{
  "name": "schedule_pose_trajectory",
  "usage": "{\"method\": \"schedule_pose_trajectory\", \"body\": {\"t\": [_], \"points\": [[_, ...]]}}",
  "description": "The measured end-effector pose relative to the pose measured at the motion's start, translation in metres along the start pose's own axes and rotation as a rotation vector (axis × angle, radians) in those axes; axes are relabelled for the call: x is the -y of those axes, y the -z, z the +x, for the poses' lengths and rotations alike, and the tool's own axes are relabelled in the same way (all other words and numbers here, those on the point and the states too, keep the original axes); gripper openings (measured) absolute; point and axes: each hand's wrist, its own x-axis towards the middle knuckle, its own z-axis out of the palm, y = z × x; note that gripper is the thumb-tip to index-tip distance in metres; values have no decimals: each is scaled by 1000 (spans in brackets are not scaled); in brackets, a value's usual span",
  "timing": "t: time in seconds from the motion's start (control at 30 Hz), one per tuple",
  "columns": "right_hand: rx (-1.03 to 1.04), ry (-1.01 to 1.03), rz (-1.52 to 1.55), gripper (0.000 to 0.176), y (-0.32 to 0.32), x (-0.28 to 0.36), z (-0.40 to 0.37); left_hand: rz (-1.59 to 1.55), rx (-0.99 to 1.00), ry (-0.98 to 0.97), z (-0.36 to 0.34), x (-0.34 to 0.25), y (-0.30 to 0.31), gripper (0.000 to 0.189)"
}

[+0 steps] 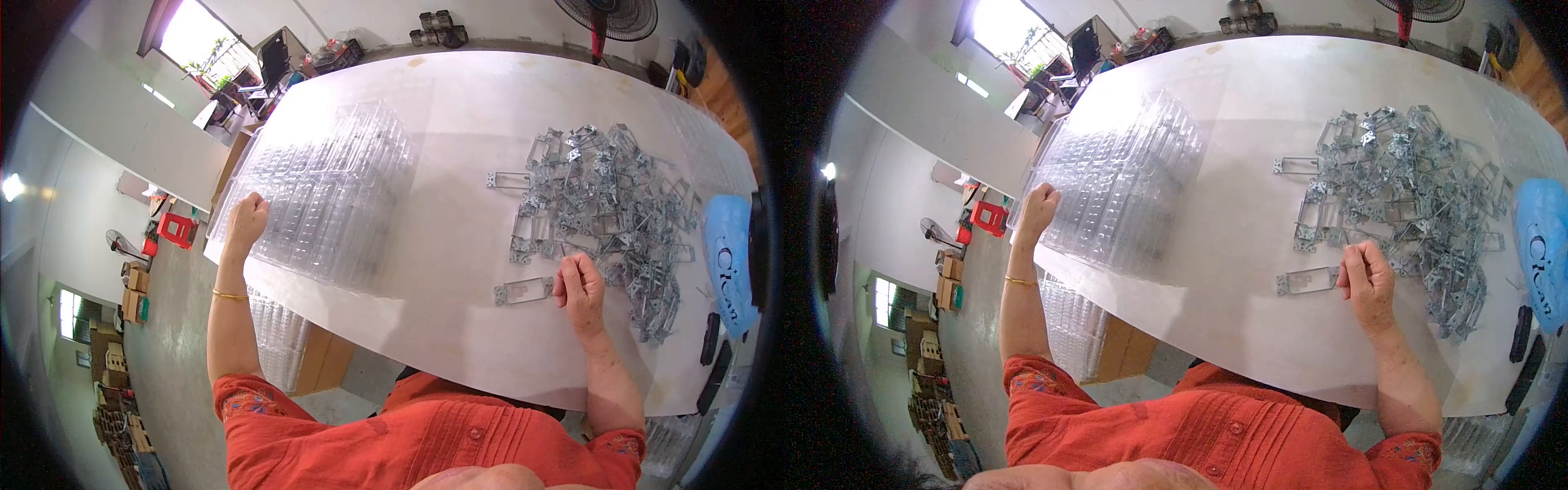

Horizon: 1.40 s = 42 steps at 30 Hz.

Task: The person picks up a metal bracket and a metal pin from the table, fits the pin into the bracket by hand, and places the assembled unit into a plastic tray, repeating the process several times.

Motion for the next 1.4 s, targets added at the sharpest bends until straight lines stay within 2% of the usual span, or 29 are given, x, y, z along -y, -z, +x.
{"method": "schedule_pose_trajectory", "body": {"t": [0.8,1.03,1.2,1.4], "points": [[-4,8,-10,28,1,-3,0,-18,15,14,-2,-7,2,26],[0,8,-2,28,1,-2,0,-11,-29,-30,2,6,-6,27],[-6,2,-14,28,0,1,0,-39,23,52,-5,-10,8,30],[-11,-16,32,26,0,0,-1,-66,-85,50,-12,-10,15,32]]}}
